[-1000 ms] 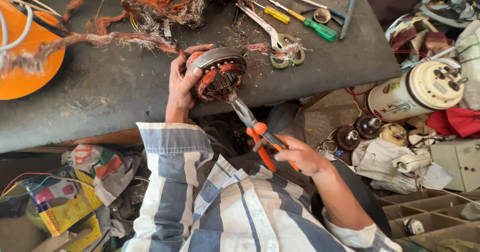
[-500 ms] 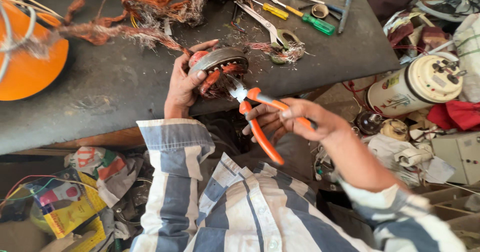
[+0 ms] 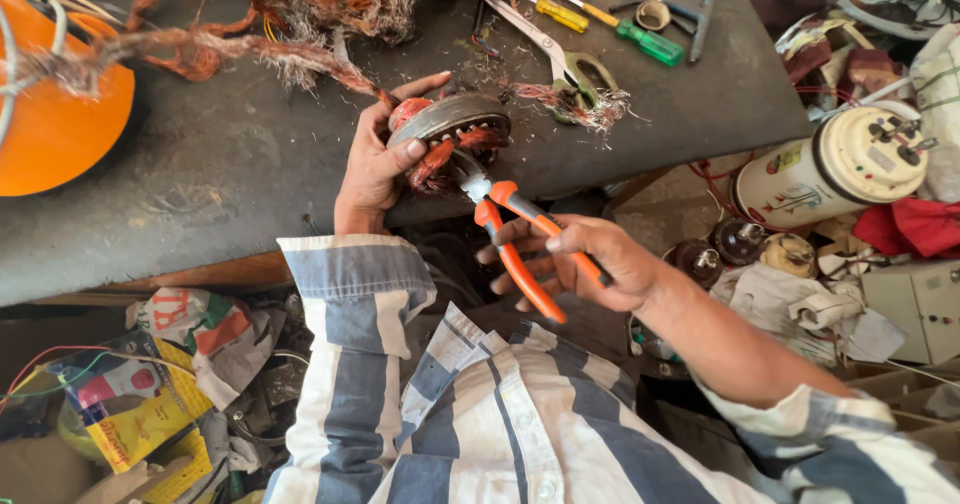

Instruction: The person sits at a cluttered workbench and uses pliers to grip and pull burnt copper windings out of an electric motor stator, working around the slots one section at a time and tossing the extracted wire coils onto the table. They reposition and rotate the stator between pulls to reach remaining windings.

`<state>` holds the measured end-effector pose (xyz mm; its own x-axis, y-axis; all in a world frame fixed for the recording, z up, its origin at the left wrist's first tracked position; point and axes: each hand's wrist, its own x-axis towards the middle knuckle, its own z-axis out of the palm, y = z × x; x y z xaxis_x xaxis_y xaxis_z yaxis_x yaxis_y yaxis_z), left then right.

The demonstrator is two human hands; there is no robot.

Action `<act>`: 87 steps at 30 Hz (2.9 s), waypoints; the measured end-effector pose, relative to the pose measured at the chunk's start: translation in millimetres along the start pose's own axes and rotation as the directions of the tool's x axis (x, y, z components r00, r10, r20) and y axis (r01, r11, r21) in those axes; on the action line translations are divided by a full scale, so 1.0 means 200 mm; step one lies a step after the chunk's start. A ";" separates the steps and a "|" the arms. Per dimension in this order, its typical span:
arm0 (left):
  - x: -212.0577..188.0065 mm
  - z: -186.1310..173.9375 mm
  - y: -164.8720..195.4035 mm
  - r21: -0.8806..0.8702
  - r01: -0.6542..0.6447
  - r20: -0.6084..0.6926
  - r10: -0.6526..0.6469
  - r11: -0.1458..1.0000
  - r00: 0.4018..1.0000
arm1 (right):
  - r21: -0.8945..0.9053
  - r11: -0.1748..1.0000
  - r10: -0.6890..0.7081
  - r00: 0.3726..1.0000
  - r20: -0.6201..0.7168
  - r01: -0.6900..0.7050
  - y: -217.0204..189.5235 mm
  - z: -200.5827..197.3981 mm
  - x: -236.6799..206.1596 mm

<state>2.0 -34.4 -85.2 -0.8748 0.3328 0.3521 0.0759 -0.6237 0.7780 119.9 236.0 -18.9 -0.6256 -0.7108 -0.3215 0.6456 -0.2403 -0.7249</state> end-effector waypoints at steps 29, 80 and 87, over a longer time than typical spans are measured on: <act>0.00 0.01 0.03 -0.026 0.067 0.033 -0.066 0.997 0.997 | -0.337 0.934 0.133 0.991 0.018 -0.120 -0.33 -0.04 -0.01; 0.01 0.01 0.02 0.019 0.050 0.022 -0.051 0.999 0.998 | -0.632 0.774 -0.112 0.974 -0.199 -0.040 0.34 -0.16 -0.26; 0.02 0.00 0.02 0.023 0.032 0.022 -0.032 0.999 0.999 | -0.456 0.877 -0.310 0.902 -0.301 0.150 0.40 -0.38 -0.51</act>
<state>-1.0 -35.5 -81.9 -0.8662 0.3681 0.3380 0.0589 -0.5964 0.8005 202.8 340.1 -90.7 -0.8962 -0.3675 -0.2486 0.2733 -0.0159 -0.9618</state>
